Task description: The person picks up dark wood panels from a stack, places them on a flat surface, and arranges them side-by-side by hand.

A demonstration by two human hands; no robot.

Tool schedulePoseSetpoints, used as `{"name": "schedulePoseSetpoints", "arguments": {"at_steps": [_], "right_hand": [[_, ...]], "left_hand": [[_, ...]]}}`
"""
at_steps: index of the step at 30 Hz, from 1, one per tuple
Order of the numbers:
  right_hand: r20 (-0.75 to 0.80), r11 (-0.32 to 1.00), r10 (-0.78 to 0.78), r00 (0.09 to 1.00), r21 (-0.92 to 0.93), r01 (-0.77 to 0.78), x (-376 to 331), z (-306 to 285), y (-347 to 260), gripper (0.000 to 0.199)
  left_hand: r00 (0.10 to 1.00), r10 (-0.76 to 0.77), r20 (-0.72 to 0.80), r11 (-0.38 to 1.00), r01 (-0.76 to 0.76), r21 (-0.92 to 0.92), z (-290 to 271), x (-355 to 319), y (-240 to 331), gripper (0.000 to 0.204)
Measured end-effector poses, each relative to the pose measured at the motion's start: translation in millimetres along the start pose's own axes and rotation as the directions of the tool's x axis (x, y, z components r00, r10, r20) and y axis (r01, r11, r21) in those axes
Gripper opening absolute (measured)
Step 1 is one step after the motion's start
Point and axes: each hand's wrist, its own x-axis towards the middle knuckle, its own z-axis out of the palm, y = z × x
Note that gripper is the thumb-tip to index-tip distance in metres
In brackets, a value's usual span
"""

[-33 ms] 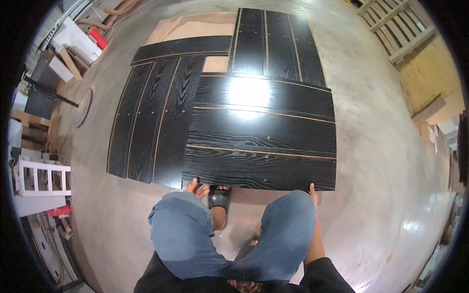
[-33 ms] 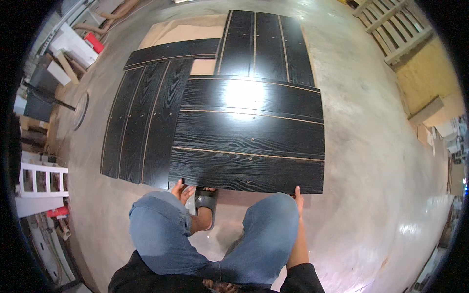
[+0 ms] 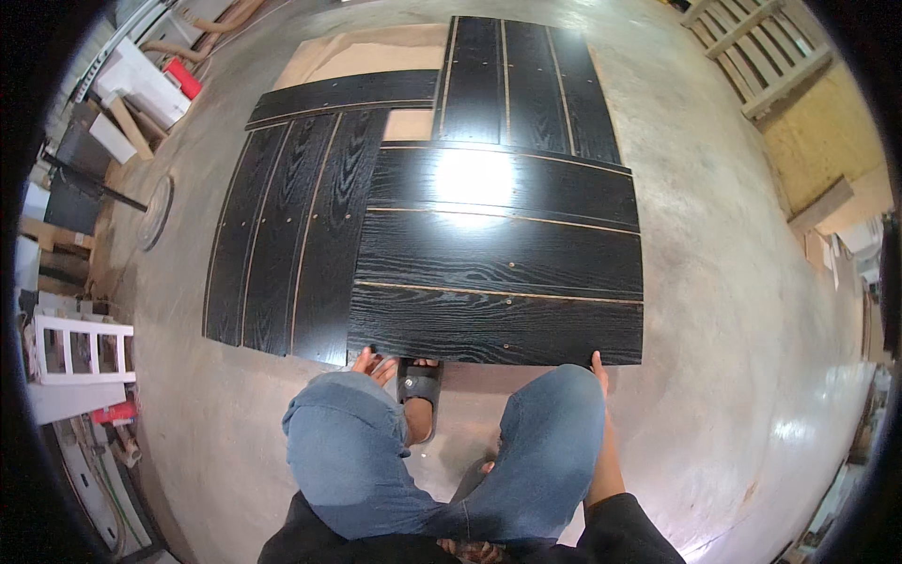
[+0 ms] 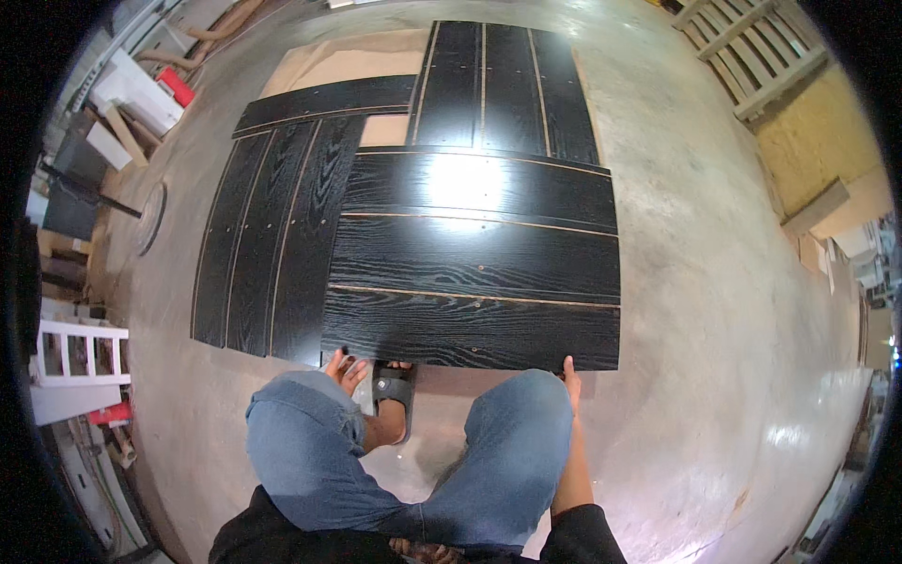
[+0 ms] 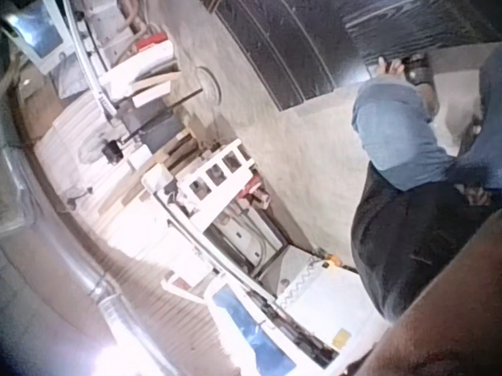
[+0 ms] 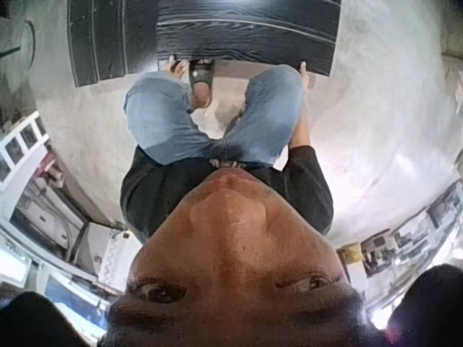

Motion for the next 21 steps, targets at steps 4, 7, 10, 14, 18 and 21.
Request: {"name": "schedulePoseSetpoints", "arguments": {"at_steps": [4,7,10,14,18,21], "right_hand": [[-0.021,0.999,-0.017,1.0,-0.045,0.016,-0.9,-5.2,-0.1,0.05],[-0.031,0.995,-0.03,0.999,-0.093,0.027,-0.3,-7.3,-1.5,0.05],[-0.028,0.995,-0.015,1.0,-0.102,0.012,-2.6,-7.1,-4.1,0.051],[0.049,0.997,0.073,0.996,0.003,-0.073,-25.9,22.1,-13.9,0.055],[0.101,0.975,0.158,0.982,0.141,-0.172,-49.5,15.7,-23.9,0.051],[-0.057,0.994,-0.021,0.998,-0.106,0.015,-49.4,-28.1,-19.8,0.046]], "left_hand": [[0.989,-0.045,-0.141,0.996,0.034,-0.077,-41.5,6.5,14.2,0.061],[0.982,-0.008,-0.189,0.994,-0.013,-0.111,-59.4,12.5,24.4,0.061],[0.973,0.009,-0.232,0.989,-0.042,-0.139,-70.3,24.0,27.7,0.062],[0.958,0.039,-0.285,0.983,-0.089,-0.163,-84.5,33.6,40.0,0.062],[0.954,0.042,-0.298,0.972,-0.109,-0.21,-91.4,48.7,38.8,0.062],[0.949,0.059,-0.31,0.962,-0.137,-0.237,-99.6,59.8,41.6,0.063]]}}
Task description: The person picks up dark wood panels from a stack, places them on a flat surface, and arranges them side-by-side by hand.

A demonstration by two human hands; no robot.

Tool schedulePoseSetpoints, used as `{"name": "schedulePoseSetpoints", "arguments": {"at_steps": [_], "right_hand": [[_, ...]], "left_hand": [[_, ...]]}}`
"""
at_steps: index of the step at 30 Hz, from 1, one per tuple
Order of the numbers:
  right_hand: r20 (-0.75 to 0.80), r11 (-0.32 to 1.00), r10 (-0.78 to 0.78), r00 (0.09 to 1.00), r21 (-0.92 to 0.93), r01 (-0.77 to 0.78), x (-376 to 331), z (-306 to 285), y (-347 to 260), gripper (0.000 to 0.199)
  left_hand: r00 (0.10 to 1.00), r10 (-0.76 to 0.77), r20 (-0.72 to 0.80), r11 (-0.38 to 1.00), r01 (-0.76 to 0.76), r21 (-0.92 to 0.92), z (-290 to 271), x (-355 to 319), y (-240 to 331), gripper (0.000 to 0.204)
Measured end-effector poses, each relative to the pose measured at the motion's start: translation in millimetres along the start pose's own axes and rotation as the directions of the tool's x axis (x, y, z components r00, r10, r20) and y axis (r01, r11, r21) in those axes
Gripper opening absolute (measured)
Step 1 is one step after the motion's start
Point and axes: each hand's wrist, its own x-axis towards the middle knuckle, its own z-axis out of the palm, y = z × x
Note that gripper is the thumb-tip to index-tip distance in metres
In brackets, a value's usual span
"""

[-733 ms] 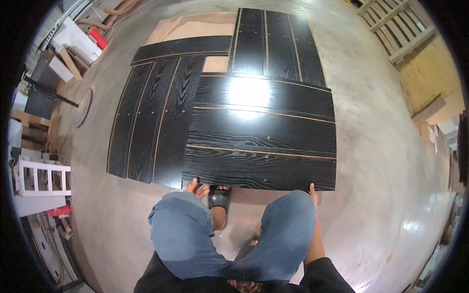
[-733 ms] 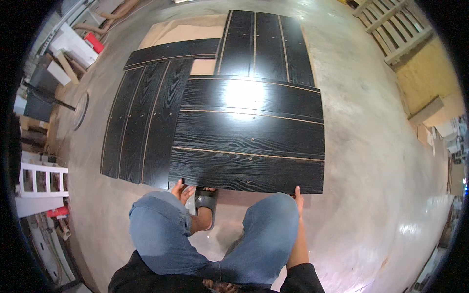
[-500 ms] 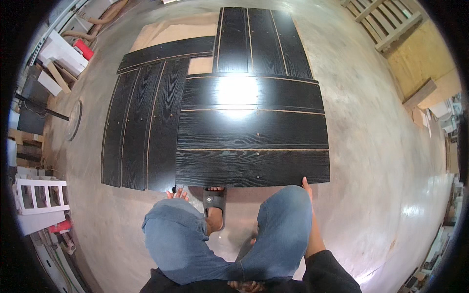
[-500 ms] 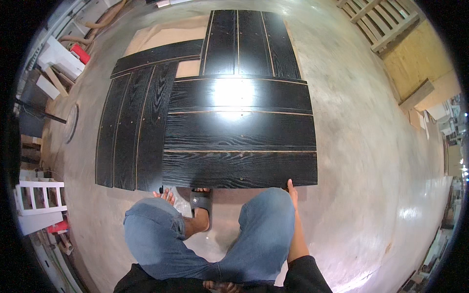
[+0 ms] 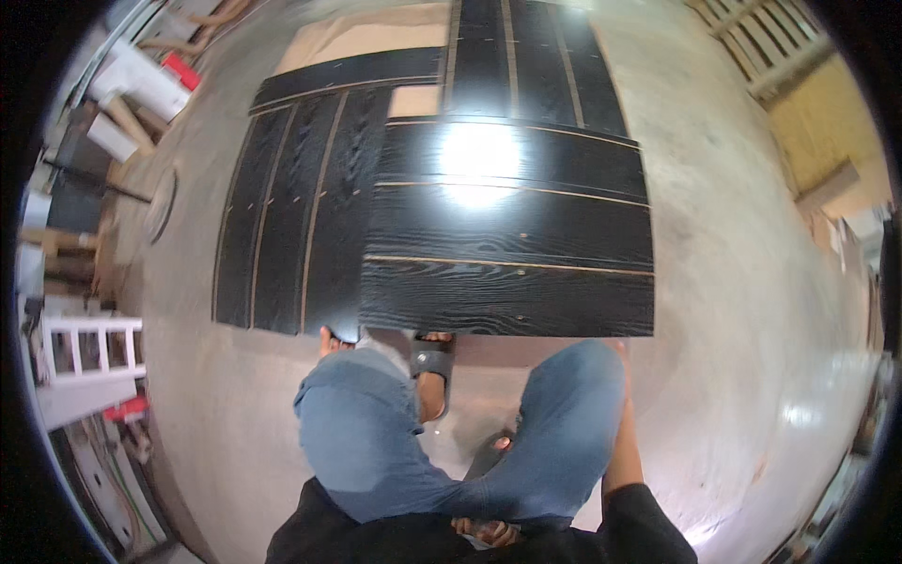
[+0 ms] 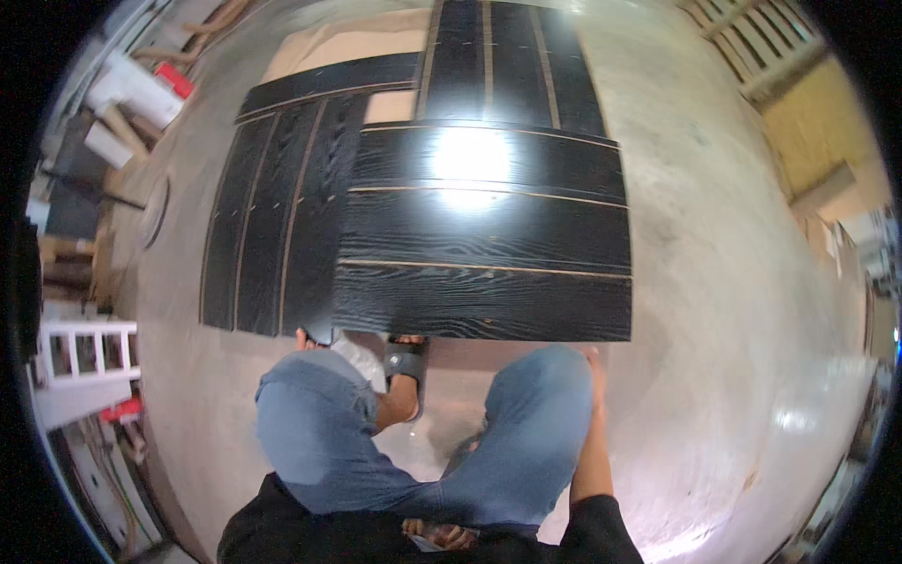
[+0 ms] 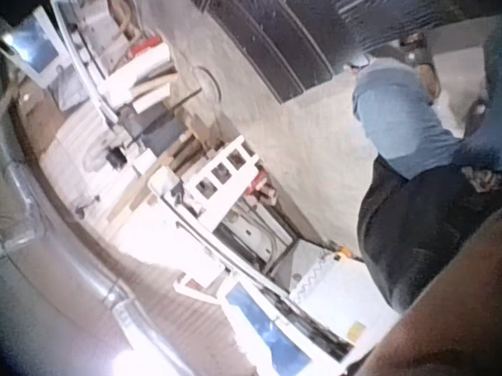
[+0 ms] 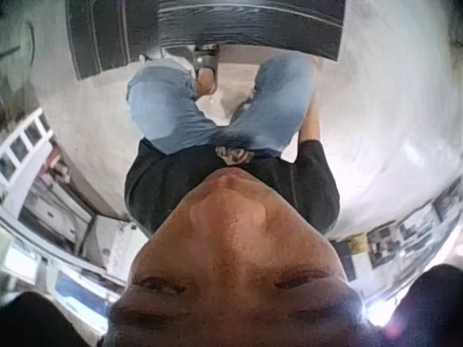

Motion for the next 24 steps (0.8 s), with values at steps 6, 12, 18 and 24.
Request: {"name": "schedulePoseSetpoints", "arguments": {"at_steps": [6,12,18,24], "right_hand": [[-0.151,0.916,-0.358,0.921,-0.245,0.316,-18.4,-3.7,-46.4,0.035],[0.283,0.829,-0.359,0.889,-0.341,0.443,-25.2,155.5,-118.5,0.027],[0.774,0.785,0.157,0.613,-0.475,0.398,-20.6,386.6,-34.9,0.057],[0.781,0.996,0.043,0.623,0.013,-0.085,12.4,505.6,50.7,0.037]], "left_hand": [[0.978,0.21,-0.024,0.978,-0.209,0.017,27.8,-29.8,16.0,0.062],[0.914,0.365,0.18,0.909,-0.391,0.145,75.5,-131.6,55.3,0.05],[0.909,0.334,0.25,0.909,-0.381,0.17,53.1,-179.3,71.9,0.063],[0.921,0.289,0.261,0.898,-0.355,0.26,10.7,-209.0,55.4,0.069]]}}
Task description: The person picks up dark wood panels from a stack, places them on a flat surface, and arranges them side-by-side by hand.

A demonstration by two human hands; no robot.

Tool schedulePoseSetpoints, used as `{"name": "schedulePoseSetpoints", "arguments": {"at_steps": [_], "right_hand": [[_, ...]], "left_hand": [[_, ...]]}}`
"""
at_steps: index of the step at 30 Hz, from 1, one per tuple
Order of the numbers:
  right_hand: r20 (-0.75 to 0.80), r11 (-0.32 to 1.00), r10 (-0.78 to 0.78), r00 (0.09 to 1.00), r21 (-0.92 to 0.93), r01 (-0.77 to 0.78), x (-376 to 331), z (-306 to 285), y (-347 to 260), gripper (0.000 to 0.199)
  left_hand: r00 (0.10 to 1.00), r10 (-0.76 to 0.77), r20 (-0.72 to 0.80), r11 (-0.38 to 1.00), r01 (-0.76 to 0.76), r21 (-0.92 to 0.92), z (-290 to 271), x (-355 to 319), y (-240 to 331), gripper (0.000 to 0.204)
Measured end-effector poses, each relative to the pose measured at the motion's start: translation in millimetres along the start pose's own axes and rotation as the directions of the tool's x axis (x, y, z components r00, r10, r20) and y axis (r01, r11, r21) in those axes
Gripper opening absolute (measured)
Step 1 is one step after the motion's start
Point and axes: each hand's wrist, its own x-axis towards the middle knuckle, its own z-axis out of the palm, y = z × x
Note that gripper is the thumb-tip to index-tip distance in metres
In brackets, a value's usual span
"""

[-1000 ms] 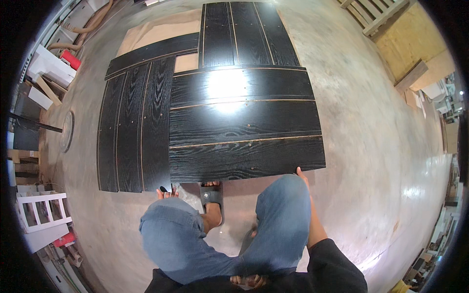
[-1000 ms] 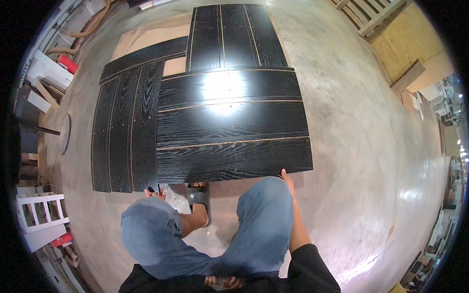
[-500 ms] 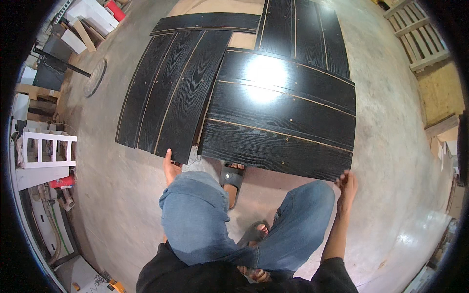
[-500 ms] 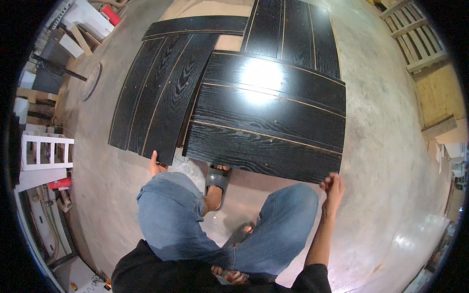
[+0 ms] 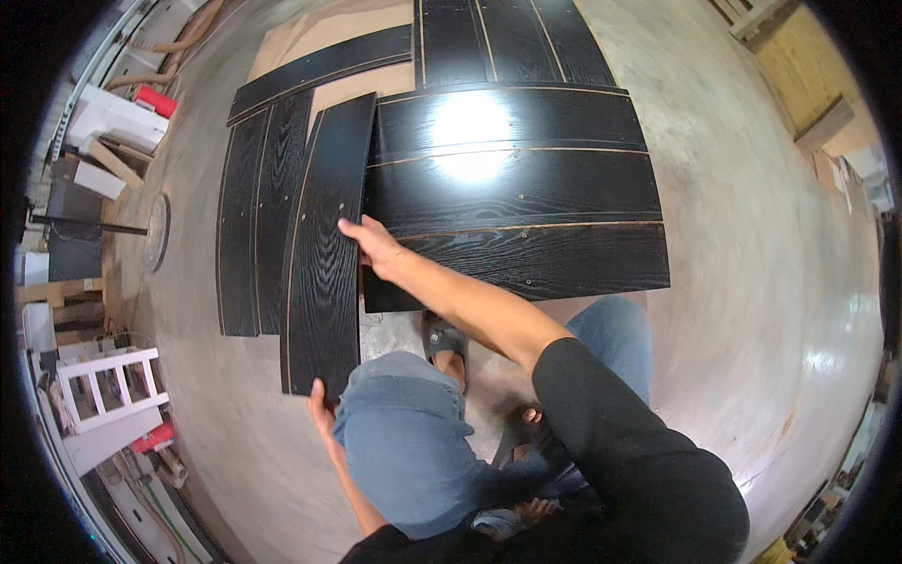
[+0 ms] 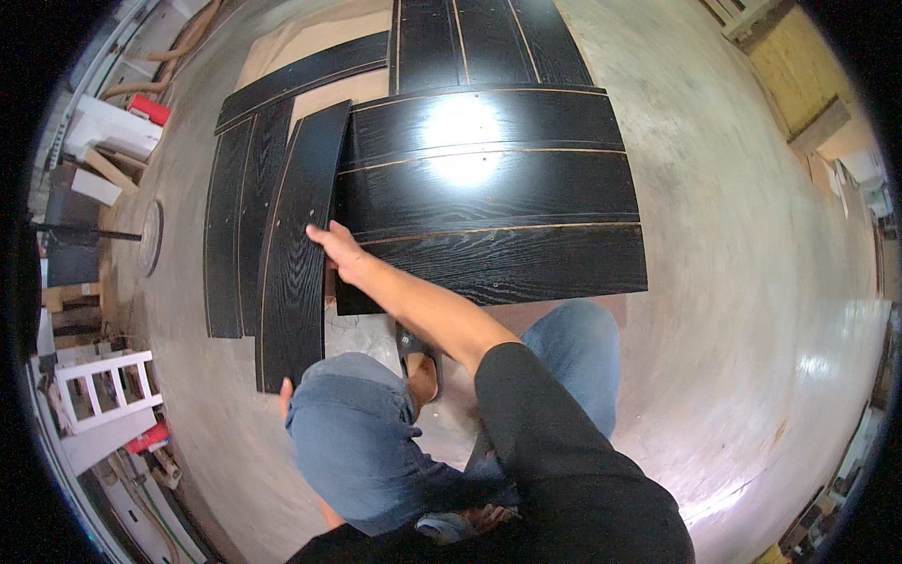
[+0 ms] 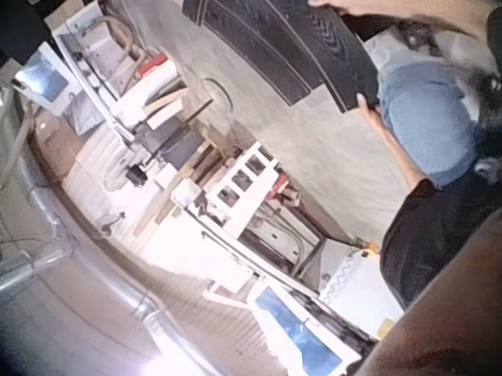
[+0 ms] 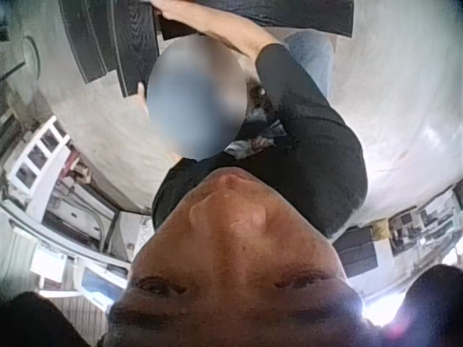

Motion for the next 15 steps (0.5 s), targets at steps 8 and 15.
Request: {"name": "schedulePoseSetpoints", "arguments": {"at_steps": [8,15], "right_hand": [[0.121,0.987,0.119,0.985,-0.123,-0.104,-74.5,-25.2,-27.2,0.038],[-0.227,0.996,0.026,0.973,0.092,-0.006,-135.1,-168.7,-143.4,0.071]], "left_hand": [[0.997,-0.079,-0.013,0.983,0.08,0.163,-54.8,-41.7,1.7,0.078],[0.941,-0.2,0.272,0.834,0.018,0.552,4.3,43.1,36.3,0.085]]}}
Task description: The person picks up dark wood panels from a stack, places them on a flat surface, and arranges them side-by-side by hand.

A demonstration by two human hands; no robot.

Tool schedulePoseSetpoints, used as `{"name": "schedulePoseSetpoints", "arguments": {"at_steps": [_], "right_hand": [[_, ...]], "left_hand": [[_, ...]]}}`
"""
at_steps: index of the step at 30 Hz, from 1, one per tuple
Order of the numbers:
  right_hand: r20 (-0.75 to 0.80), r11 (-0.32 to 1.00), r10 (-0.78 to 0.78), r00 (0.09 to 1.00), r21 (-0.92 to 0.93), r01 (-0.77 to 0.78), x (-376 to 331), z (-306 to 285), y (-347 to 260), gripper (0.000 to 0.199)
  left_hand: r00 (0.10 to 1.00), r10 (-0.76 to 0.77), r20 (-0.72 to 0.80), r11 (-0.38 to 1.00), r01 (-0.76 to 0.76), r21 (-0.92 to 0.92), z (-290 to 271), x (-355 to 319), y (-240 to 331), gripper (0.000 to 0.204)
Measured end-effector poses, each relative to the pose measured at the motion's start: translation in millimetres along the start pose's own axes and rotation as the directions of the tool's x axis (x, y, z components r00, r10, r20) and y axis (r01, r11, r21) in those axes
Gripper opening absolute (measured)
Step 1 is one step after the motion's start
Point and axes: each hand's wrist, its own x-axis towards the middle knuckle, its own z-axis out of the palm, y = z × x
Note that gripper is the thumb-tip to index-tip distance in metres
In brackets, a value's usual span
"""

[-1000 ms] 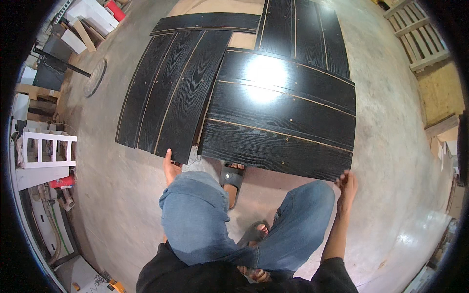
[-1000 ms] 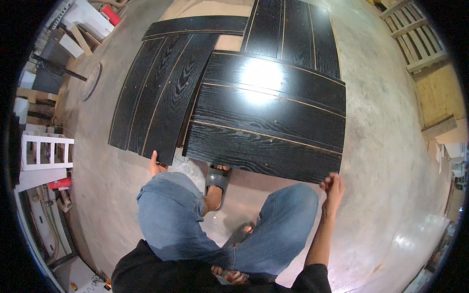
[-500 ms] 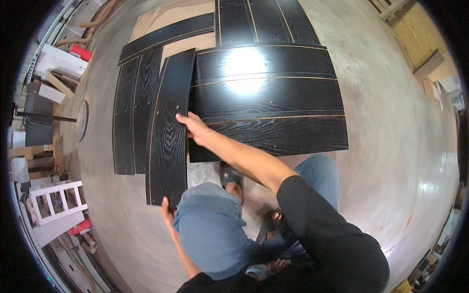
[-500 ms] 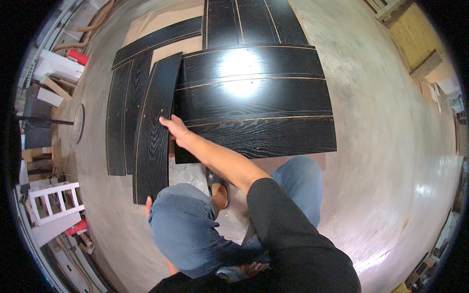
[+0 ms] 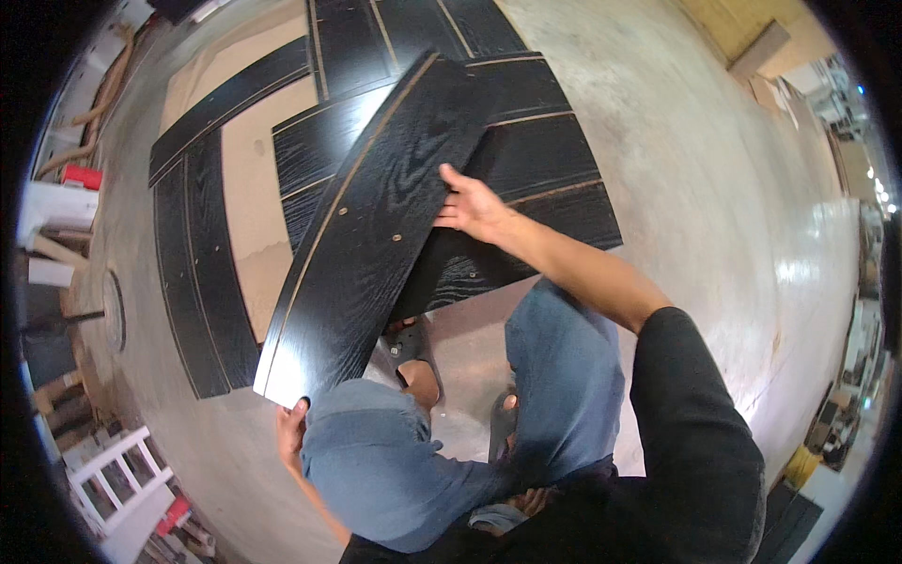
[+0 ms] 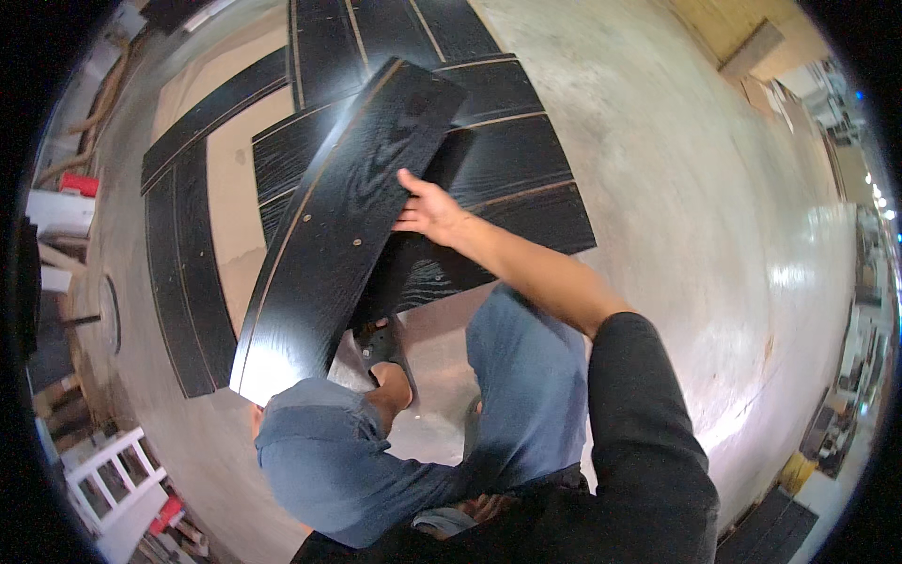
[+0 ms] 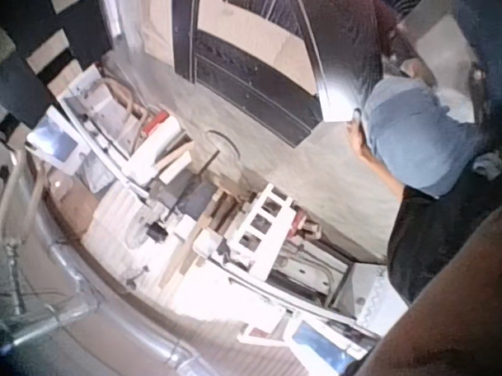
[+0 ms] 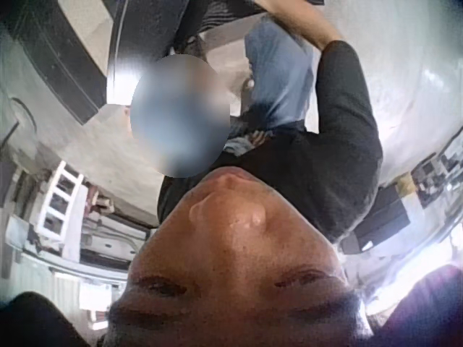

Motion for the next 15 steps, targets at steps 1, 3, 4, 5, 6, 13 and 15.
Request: {"name": "schedulePoseSetpoints", "arguments": {"at_steps": [1,3,4,5,6,13,15], "right_hand": [[-0.077,1.0,-0.021,0.997,0.005,0.022,-18.7,-16.5,-9.9,0.072],[-0.444,0.973,-0.097,0.891,0.147,0.179,-43.7,-70.4,-32.5,0.07],[-0.31,0.935,-0.188,0.932,0.235,0.267,-67.3,-110.3,-43.7,0.069],[-0.263,0.895,-0.264,0.928,0.291,0.337,-79.2,-112.8,-46.2,0.065],[-0.327,0.881,-0.358,0.875,0.191,0.432,-104.1,-135.0,-47.0,0.071],[-0.508,0.938,-0.259,0.821,0.071,0.339,-227.0,-196.4,26.0,0.041],[-0.582,0.918,-0.253,0.773,0.109,0.382,-226.9,-178.7,33.8,0.033]], "left_hand": [[0.998,-0.006,0.058,0.997,0.002,0.073,4.1,16.8,8.3,0.086],[0.983,-0.023,0.184,0.983,-0.011,0.183,27.5,52.7,29.6,0.088],[0.967,-0.029,0.252,0.985,-0.015,0.173,46.5,67.5,41.0,0.086],[0.964,-0.016,0.266,0.981,-0.036,0.188,49.0,63.9,60.6,0.084],[0.954,-0.105,0.281,0.958,0.022,0.284,40.3,84.8,56.7,0.08],[0.875,-0.098,0.473,0.958,-0.045,0.283,59.3,145.6,59.6,0.065],[0.876,-0.182,0.446,0.92,-0.008,0.391,48.6,157.5,58.1,0.066]]}}
